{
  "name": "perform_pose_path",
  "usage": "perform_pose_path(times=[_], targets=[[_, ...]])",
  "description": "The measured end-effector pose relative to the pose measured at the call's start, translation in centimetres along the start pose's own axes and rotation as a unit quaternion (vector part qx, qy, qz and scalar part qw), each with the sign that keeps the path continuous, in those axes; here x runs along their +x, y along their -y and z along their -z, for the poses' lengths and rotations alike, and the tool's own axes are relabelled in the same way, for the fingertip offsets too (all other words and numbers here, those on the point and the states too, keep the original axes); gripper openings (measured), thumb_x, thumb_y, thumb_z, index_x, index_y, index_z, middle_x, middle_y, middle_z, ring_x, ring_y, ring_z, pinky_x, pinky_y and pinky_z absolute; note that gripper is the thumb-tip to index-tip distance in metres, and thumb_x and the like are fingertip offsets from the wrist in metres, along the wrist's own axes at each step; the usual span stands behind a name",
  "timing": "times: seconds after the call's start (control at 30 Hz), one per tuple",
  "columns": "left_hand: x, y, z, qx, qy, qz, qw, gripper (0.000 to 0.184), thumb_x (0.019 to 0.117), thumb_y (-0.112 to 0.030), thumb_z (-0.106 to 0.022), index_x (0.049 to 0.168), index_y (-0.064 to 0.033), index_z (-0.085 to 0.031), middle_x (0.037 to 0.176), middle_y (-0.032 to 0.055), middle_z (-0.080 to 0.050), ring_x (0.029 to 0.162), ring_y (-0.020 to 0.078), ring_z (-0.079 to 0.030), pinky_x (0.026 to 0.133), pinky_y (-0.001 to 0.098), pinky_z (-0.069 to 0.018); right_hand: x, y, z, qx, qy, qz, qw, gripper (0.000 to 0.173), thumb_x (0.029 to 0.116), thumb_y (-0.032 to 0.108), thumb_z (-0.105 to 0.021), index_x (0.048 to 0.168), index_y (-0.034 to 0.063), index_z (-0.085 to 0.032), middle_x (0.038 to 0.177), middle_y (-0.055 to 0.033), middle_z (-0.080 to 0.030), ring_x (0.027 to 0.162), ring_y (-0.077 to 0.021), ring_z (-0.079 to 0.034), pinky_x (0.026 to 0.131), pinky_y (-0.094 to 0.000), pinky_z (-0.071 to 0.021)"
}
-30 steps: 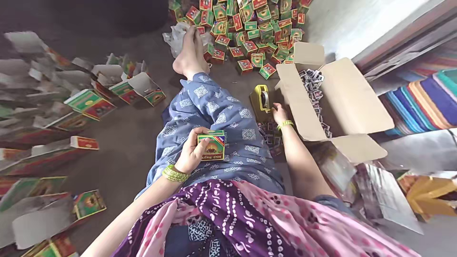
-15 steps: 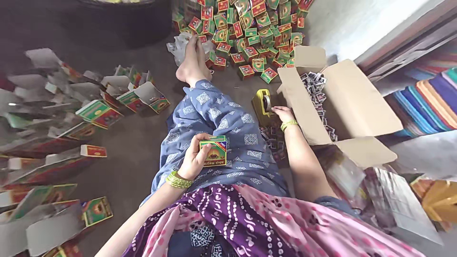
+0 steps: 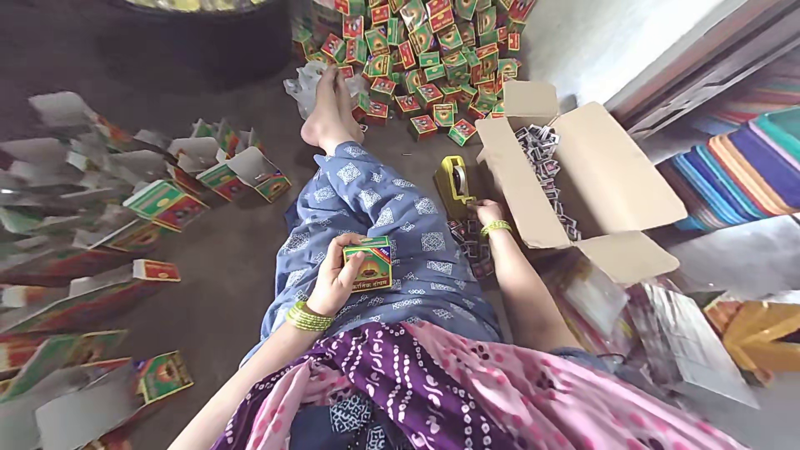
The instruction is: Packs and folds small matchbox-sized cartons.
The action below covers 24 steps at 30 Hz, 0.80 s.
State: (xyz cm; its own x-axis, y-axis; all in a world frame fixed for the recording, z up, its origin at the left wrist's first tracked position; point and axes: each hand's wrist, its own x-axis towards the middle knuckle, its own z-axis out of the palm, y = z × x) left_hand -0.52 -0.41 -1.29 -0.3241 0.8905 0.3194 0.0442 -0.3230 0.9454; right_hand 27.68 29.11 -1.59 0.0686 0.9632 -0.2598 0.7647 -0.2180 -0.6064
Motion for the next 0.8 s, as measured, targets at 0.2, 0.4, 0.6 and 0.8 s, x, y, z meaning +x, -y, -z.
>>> perform_pose_path(times=[0.2, 0.4, 0.6, 0.8], targets=[[0.1, 0.3, 0.1, 0.016, 0.001, -0.028, 0.999, 0.028, 0.1017, -0.013, -0.051, 0.124, 0.0048, -0.051, 0.130, 0.0147, -0.059, 0.111, 0.0168, -0.066, 0.090, 0.0338, -0.0595, -2.3, 2.0, 0.9, -0.093, 0.007, 0.029, 0.995, 0.026, 0.0959, 0.018, -0.068, 0.116, 0.0027, -0.073, 0.118, -0.0224, -0.070, 0.117, -0.0373, -0.064, 0.102, -0.0578, -0.0474], [0.2, 0.6, 0.3, 0.034, 0.001, 0.001, 0.999, 0.026, 0.1031, -0.013, -0.052, 0.123, 0.0036, -0.057, 0.129, 0.0171, -0.060, 0.112, 0.0223, -0.065, 0.093, 0.0405, -0.0591, -12.5, 7.6, -0.1, 0.303, 0.184, 0.199, 0.914, 0.024, 0.0979, 0.022, -0.070, 0.118, 0.0086, -0.072, 0.117, -0.0049, -0.071, 0.100, -0.0153, -0.068, 0.088, -0.0360, -0.0572], [0.1, 0.6, 0.2, 0.063, -0.026, -0.001, 0.998, 0.027, 0.1050, -0.015, -0.046, 0.119, 0.0039, -0.059, 0.127, 0.0165, -0.060, 0.115, 0.0203, -0.063, 0.097, 0.0395, -0.0566, -21.2, 11.4, -3.3, 0.331, 0.372, 0.240, 0.833, 0.023, 0.0999, 0.015, -0.062, 0.112, 0.0003, -0.074, 0.139, -0.0111, -0.064, 0.126, -0.0205, -0.062, 0.107, -0.0415, -0.0511], [-0.1, 0.7, 0.4, 0.044, -0.023, -0.008, 0.999, 0.045, 0.1020, -0.035, -0.060, 0.125, 0.0040, -0.056, 0.127, 0.0153, -0.060, 0.111, 0.0191, -0.065, 0.094, 0.0391, -0.0586, -21.5, 11.3, -6.0, 0.342, 0.372, 0.159, 0.848, 0.031, 0.0993, 0.016, -0.067, 0.123, -0.0033, -0.068, 0.111, -0.0132, -0.073, 0.107, -0.0192, -0.069, 0.096, -0.0371, -0.0568]])
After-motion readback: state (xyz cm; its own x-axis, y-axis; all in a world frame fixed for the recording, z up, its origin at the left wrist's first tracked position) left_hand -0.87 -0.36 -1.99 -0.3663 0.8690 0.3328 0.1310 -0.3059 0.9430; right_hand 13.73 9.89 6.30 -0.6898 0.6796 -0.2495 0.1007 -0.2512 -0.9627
